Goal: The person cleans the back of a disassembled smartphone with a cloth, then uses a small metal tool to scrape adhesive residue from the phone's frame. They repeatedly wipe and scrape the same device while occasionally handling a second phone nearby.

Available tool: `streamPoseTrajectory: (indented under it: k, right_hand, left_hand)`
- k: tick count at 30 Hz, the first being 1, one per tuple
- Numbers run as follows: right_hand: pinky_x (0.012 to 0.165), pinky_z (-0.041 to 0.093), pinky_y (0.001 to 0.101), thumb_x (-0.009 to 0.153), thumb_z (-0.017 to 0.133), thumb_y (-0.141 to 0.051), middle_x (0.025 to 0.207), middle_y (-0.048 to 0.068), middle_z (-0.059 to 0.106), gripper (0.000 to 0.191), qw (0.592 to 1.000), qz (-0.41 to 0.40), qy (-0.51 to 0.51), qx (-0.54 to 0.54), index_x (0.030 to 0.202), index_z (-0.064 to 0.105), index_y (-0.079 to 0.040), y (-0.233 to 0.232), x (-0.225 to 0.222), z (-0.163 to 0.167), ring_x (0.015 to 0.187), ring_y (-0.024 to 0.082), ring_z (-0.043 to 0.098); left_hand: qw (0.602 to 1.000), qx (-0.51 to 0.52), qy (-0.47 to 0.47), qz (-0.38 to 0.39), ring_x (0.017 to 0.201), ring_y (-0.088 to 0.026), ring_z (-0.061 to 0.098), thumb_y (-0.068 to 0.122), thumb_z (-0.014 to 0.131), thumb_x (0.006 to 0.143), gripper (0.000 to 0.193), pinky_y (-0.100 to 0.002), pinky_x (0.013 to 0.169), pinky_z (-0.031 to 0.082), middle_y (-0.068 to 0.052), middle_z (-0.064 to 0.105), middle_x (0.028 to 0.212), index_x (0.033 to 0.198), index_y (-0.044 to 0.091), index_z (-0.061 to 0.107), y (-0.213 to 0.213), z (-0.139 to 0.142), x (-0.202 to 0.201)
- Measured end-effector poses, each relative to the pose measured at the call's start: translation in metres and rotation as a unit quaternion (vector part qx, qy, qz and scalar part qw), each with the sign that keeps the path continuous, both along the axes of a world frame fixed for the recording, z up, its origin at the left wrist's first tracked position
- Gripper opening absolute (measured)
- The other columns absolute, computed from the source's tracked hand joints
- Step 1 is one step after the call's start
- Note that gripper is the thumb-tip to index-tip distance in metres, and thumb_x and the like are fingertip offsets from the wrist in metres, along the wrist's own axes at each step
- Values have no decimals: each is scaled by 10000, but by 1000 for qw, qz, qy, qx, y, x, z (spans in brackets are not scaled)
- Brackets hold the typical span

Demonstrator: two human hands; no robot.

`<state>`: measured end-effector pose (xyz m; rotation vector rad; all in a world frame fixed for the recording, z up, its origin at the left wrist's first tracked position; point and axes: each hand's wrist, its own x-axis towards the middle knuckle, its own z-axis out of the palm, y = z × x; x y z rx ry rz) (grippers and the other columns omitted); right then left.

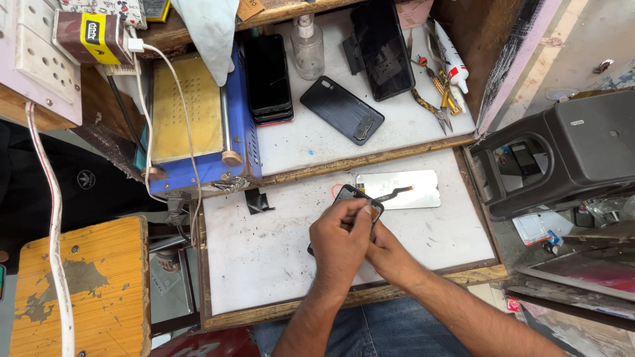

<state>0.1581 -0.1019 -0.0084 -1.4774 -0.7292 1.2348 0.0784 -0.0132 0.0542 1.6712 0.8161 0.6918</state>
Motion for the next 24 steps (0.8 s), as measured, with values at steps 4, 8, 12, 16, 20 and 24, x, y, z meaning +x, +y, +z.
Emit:
streamPoseTrajectory:
  k: [4, 8, 12, 16, 20, 24]
  right_hand:
    - [936, 608, 410, 981, 471, -82, 1175, 232, 654, 345, 999, 2, -36, -22, 1289, 542, 58, 1, 1, 0, 1152, 266, 657]
    - [931, 616, 400, 988, 472, -87, 1160, 208, 632, 344, 999, 9, -15, -28, 1303, 509, 46, 4, 1, 4, 1135, 255, 655]
    - [955, 575, 384, 995, 491, -129, 1185, 197, 649, 379, 1000, -3, -10, 6, 1337, 499, 35, 6, 0, 9, 1138, 251, 643]
    - [954, 592, 396, 1000, 488, -151, 1180, 202, 645, 380, 1000, 1, -2, 12, 1327, 504, 41, 7, -2, 11, 1133, 258, 654]
    - [1016, 549, 371, 1010, 483, -138, 1235, 166, 631, 389, 1000, 1, -4, 13, 1372, 444, -2, 6, -1, 11, 1201, 230, 624]
    - [973, 595, 410, 1007, 452, -116, 1205, 218, 642, 379, 999, 25, -37, 2, 1353, 492, 34, 5, 1, 9, 1179, 279, 648]
  left_hand:
    - [994, 101, 13, -28, 752, -149, 775, 66, 754, 884, 104, -264, 660, 630, -87, 795, 866, 980, 33, 777, -5, 0, 0]
    - [998, 45, 16, -34, 783, -128, 774, 69, 732, 904, 101, -244, 662, 653, -76, 779, 916, 995, 42, 766, -1, 0, 0]
    - [998, 55, 13, -15, 743, -148, 775, 55, 738, 883, 99, -256, 634, 632, -83, 783, 854, 974, 29, 769, 0, 1, -2]
    - [997, 65, 9, -29, 754, -148, 778, 66, 732, 900, 83, -253, 634, 644, -70, 774, 863, 973, 37, 756, 0, 0, -4]
    - [1000, 10, -7, 12, 761, -139, 786, 82, 713, 901, 98, -262, 643, 657, -50, 775, 857, 986, 50, 750, -1, -4, -4]
    - [985, 171, 0, -11, 779, -165, 763, 85, 719, 910, 115, -272, 655, 631, -64, 759, 902, 1006, 47, 769, -6, -8, -5]
